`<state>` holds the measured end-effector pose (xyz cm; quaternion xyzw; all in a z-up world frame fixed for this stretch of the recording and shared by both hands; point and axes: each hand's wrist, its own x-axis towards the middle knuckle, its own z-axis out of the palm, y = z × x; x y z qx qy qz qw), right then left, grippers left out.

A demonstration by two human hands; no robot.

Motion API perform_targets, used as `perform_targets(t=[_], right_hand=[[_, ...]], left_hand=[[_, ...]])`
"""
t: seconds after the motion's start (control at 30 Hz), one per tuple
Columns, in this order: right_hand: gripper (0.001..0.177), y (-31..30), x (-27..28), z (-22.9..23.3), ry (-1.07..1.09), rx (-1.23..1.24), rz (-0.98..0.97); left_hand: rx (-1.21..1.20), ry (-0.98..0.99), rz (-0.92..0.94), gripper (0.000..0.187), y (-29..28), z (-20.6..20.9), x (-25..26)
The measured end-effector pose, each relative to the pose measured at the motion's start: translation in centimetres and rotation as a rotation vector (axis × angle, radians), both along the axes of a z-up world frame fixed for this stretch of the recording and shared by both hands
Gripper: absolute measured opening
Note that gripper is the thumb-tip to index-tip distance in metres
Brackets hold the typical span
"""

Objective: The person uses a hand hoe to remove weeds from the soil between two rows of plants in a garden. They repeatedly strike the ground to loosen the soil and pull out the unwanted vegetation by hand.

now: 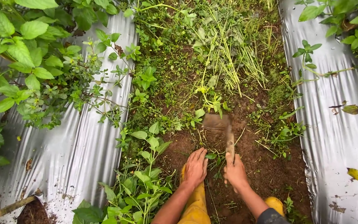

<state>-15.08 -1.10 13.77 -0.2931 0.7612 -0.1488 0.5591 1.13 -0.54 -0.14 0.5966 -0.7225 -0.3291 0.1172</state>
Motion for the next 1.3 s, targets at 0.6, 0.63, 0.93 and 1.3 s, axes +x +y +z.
perform_targets(t=[0.6,0.63,0.93,1.3], right_hand=[[0.043,10.1,1.3,-4.7,0.103,0.044,0.118],[0.04,12.1,1.8,-6.0,0.14,-0.002,0.093],[0.033,10.7,1.4,-3.4,0.094,-0.097,-0.246],[0.032,11.6,-0.1,-2.7,-0.024,0.048,-0.352]], left_hand=[[-0.248,-0.264,0.084,0.056,2.2,2.8,3.6],[-0.279,-0.151,0.102,0.056,1.7,3.2,3.1],[0.114,-0.043,-0.103,0.06,1.4,3.6,0.3],[0.095,-0.132,-0.129,0.123,0.2,5.3,-0.9]])
